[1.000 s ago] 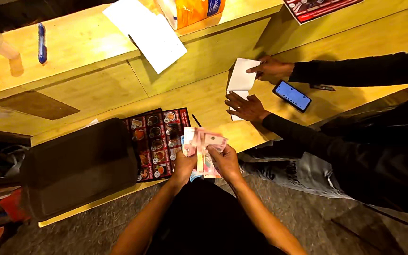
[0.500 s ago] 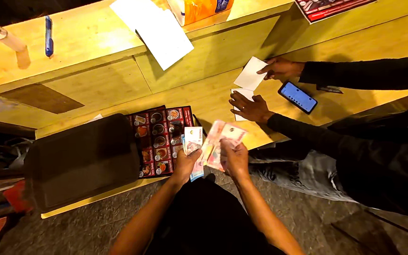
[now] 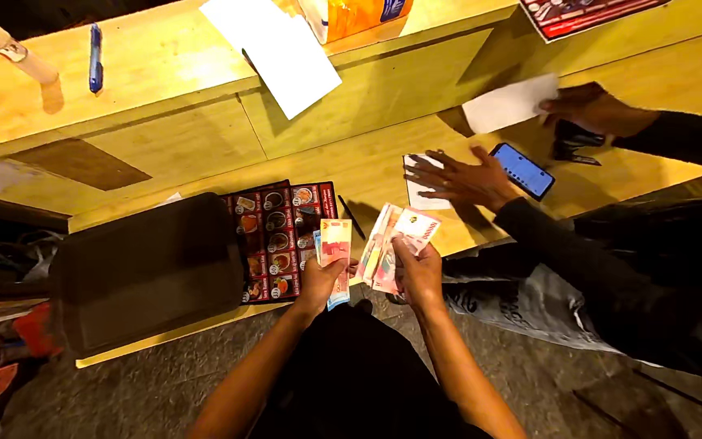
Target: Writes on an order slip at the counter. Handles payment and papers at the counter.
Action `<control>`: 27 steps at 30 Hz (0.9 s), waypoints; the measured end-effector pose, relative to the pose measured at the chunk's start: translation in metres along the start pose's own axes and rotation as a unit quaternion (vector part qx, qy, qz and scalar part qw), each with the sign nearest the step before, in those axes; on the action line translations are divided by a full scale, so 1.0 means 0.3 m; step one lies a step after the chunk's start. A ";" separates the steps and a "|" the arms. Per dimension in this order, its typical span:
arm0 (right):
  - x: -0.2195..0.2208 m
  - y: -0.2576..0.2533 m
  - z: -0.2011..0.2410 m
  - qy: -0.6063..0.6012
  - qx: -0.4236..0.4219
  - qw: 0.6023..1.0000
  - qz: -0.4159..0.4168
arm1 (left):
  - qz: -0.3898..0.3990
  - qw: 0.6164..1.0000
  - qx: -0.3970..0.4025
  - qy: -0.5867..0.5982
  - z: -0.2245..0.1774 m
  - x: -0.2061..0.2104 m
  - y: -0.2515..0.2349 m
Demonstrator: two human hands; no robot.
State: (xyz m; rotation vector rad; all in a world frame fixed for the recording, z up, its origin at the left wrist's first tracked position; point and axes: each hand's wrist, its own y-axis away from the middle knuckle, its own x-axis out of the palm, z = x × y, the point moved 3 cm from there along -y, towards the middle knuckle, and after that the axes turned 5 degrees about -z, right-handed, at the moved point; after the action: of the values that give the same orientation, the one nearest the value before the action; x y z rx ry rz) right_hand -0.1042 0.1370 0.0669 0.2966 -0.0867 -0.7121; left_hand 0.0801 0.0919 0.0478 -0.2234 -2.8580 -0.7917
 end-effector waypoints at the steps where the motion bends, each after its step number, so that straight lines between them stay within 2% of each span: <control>1: 0.004 0.008 0.005 -0.007 0.009 1.000 0.018 | -0.005 1.000 0.000 -0.004 -0.004 -0.001 0.002; 4: 0.051 0.042 -0.009 -0.003 0.034 0.994 0.103 | -0.005 1.000 0.007 -0.026 0.001 0.008 0.005; 6: 0.083 0.053 -0.034 0.001 0.041 0.991 0.129 | 0.010 1.000 0.009 -0.027 0.001 0.023 0.012; 8: 0.078 0.047 -0.046 0.003 0.028 0.994 0.104 | 0.030 0.999 0.000 -0.027 -0.001 0.028 0.018; 12: -0.012 -0.018 -0.007 0.018 -0.007 1.000 -0.014 | 0.040 0.999 -0.031 -0.020 -0.006 0.008 0.011; 15: -0.024 -0.003 0.019 -0.003 0.018 0.999 0.041 | 0.020 0.999 -0.037 -0.013 -0.021 0.003 0.009; 19: 0.049 0.043 -0.028 0.021 0.042 0.989 0.140 | 0.018 0.999 0.005 -0.037 -0.005 0.016 -0.007; 24: 0.002 0.001 -0.010 0.037 0.002 0.998 0.060 | 0.037 0.997 -0.029 -0.059 -0.012 0.002 -0.009; 27: -0.018 -0.007 0.025 0.027 0.017 0.998 0.061 | 0.040 0.997 -0.053 -0.045 -0.014 -0.018 -0.014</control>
State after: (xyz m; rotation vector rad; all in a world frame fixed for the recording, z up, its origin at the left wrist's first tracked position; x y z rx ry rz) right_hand -0.1111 0.1373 0.0734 0.3412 -0.0647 -0.5813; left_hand 0.0851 0.0857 0.0483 -0.3953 -2.8707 -0.9411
